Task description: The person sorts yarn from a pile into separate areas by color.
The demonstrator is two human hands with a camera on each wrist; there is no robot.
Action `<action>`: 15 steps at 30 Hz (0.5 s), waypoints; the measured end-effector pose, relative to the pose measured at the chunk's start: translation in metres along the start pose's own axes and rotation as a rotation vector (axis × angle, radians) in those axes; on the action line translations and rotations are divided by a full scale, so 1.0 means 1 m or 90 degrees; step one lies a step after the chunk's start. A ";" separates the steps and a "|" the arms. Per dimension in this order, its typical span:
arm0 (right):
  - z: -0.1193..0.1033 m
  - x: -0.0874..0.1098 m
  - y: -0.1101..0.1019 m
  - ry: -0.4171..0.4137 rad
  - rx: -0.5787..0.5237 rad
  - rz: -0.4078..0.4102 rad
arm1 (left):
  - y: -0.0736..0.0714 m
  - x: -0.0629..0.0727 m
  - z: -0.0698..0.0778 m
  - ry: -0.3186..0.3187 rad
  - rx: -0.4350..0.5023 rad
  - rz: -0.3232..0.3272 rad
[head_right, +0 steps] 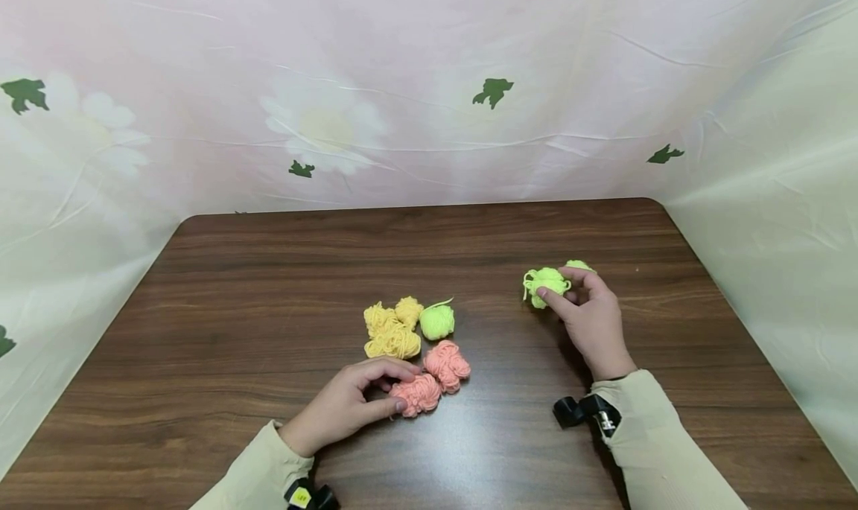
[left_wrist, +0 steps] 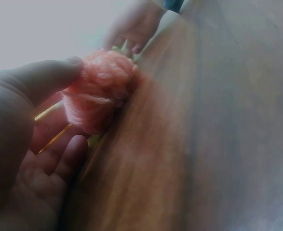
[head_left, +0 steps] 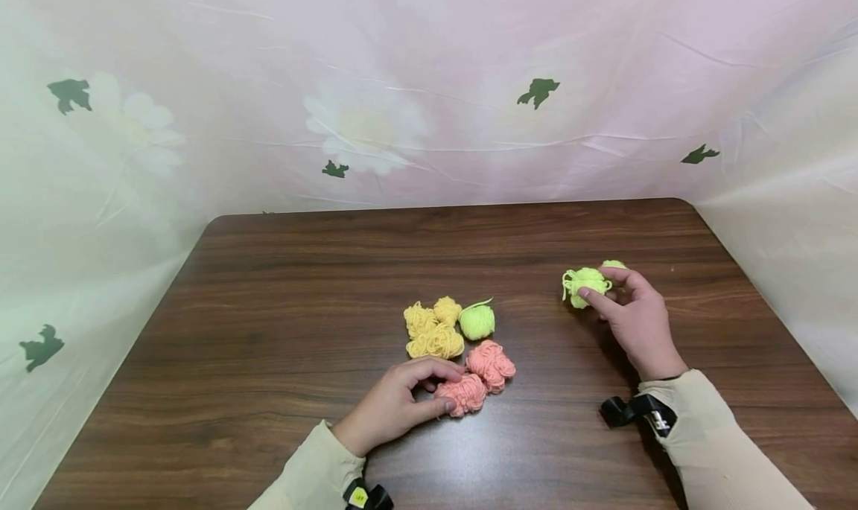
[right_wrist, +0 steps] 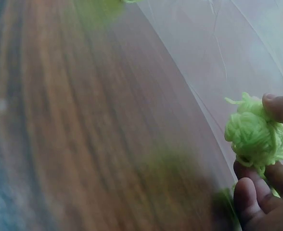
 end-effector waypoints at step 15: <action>0.001 -0.001 -0.001 0.006 0.043 0.002 | 0.000 0.000 0.000 0.004 -0.001 0.001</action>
Point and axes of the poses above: each hand's wrist, its own x-axis away from the middle knuckle, its own y-axis out of the palm, z = x × y, the point moved 7 cm from there along -x, towards the middle knuckle
